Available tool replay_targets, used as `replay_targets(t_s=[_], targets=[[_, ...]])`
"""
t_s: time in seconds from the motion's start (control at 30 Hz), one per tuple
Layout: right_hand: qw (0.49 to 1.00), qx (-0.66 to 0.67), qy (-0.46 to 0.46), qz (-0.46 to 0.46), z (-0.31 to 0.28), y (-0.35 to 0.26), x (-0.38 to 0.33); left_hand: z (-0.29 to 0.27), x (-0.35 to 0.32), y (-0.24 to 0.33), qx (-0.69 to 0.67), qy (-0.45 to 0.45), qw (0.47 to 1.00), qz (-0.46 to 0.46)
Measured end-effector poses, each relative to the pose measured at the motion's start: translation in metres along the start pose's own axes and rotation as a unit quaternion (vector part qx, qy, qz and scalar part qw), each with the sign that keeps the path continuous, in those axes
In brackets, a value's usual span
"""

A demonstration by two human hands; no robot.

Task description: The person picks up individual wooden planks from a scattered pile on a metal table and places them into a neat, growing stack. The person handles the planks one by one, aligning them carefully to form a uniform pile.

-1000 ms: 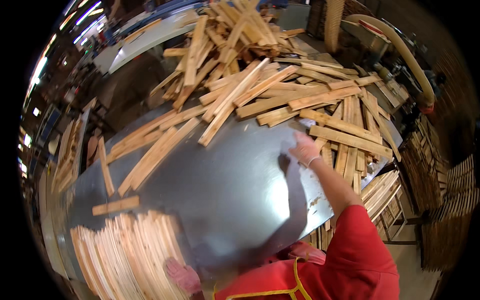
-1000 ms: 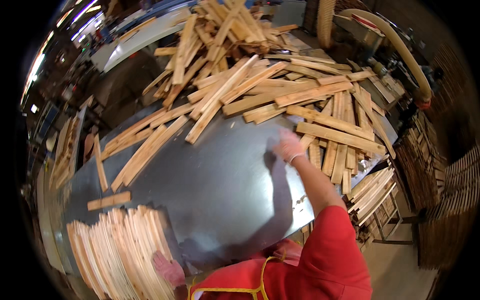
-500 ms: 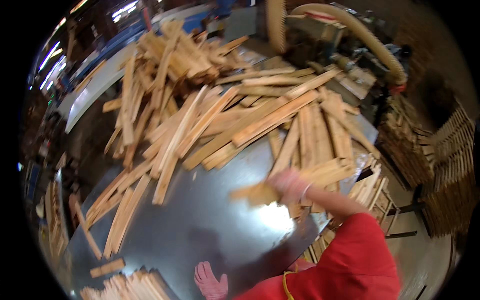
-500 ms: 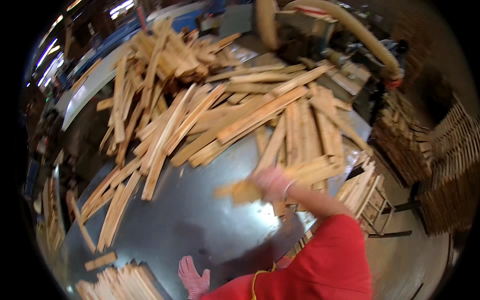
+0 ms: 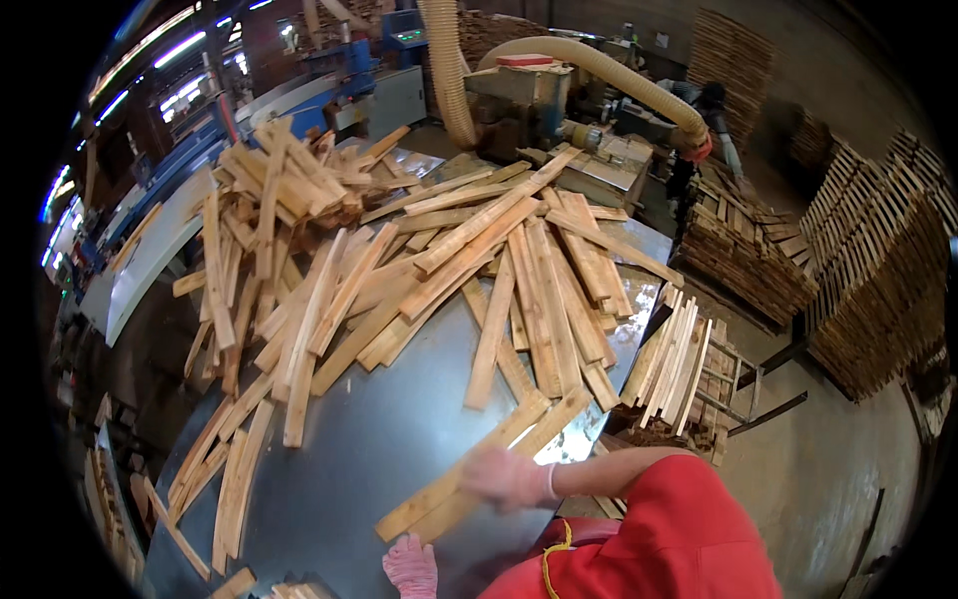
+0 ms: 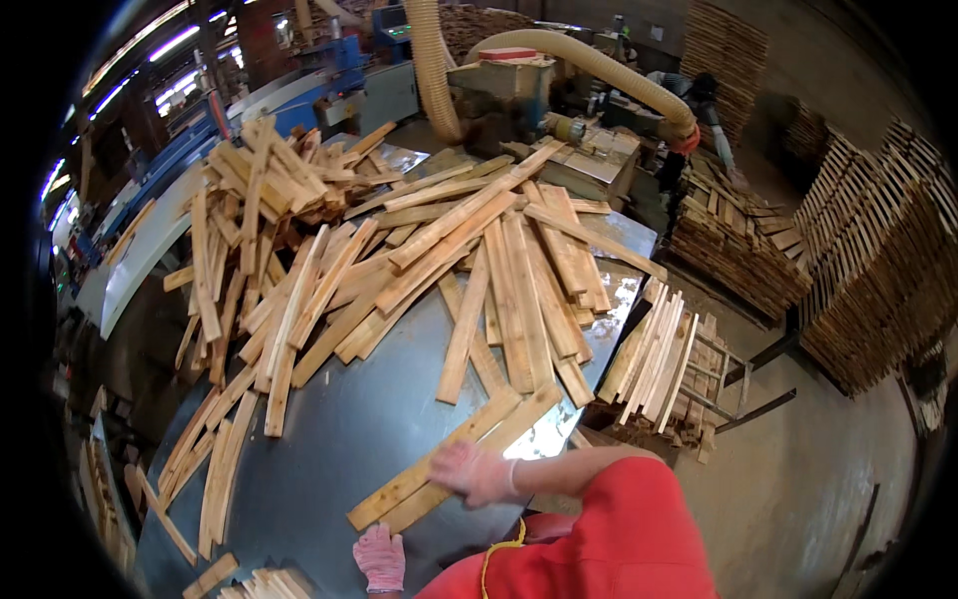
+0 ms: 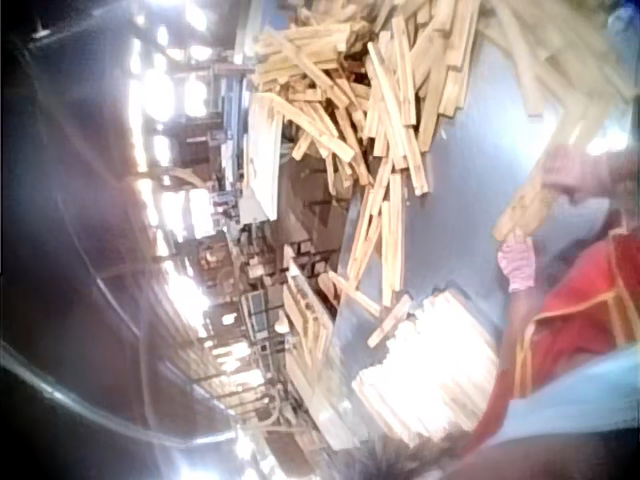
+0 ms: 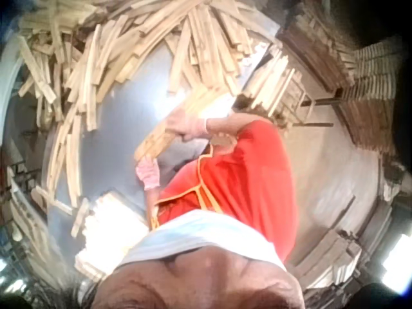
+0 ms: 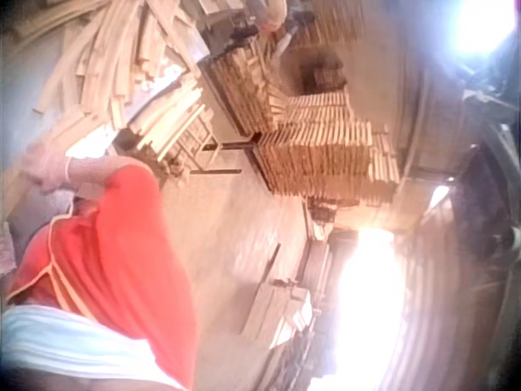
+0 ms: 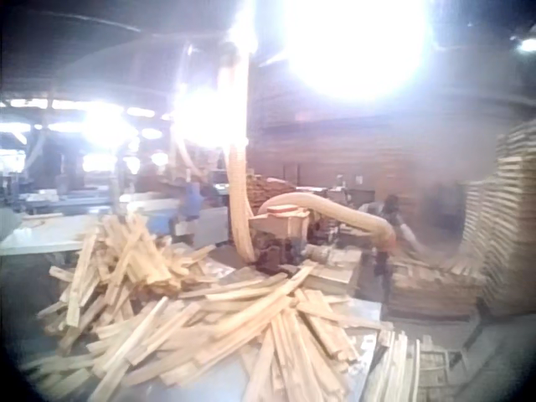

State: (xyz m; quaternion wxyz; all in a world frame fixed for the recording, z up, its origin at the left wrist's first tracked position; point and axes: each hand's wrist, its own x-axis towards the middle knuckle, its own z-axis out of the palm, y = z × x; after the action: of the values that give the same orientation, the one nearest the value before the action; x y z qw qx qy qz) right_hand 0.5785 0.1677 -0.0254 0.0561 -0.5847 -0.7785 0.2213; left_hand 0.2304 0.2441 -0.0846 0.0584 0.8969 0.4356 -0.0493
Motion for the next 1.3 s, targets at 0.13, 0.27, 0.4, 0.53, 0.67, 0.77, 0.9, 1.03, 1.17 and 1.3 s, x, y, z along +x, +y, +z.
replay_targets(t_s=[0.13,0.27,0.4,0.53,0.67,0.77,0.9,1.03,1.17,1.3], targets=[[0.987,-0.157,-0.030,0.023,-0.057,0.025,-0.021,0.005,-0.069,-0.008,-0.063,0.073,0.995,-0.035],[0.979,-0.179,-0.057,0.083,-0.074,0.020,0.025,0.003,-0.138,-0.005,-0.206,0.031,0.974,-0.090],[0.984,0.016,-0.051,0.170,-0.059,-0.013,0.077,-0.054,-0.146,0.021,-0.289,0.024,0.950,-0.115],[0.940,0.307,-0.068,0.129,-0.010,-0.138,0.124,-0.003,-0.135,0.019,-0.528,0.119,0.813,-0.215],[0.893,0.441,-0.072,0.051,0.012,-0.212,0.145,-0.027,-0.113,-0.006,-0.792,0.130,0.518,-0.295],[0.960,0.276,0.038,-0.017,0.027,-0.154,0.160,-0.063,-0.136,-0.022,-0.616,0.105,0.638,-0.450],[0.996,-0.068,0.056,0.027,-0.048,-0.036,0.139,-0.031,-0.219,-0.054,-0.085,0.162,0.902,-0.390],[0.985,-0.034,-0.133,0.101,-0.062,-0.007,0.158,-0.012,-0.253,-0.068,0.107,0.078,0.844,-0.521],[0.930,0.306,-0.201,0.031,-0.057,-0.025,0.204,-0.010,-0.215,-0.074,0.102,0.185,0.904,-0.372],[0.989,0.127,-0.072,0.017,-0.134,-0.009,0.314,-0.035,-0.092,-0.030,-0.141,0.154,0.886,-0.414]])
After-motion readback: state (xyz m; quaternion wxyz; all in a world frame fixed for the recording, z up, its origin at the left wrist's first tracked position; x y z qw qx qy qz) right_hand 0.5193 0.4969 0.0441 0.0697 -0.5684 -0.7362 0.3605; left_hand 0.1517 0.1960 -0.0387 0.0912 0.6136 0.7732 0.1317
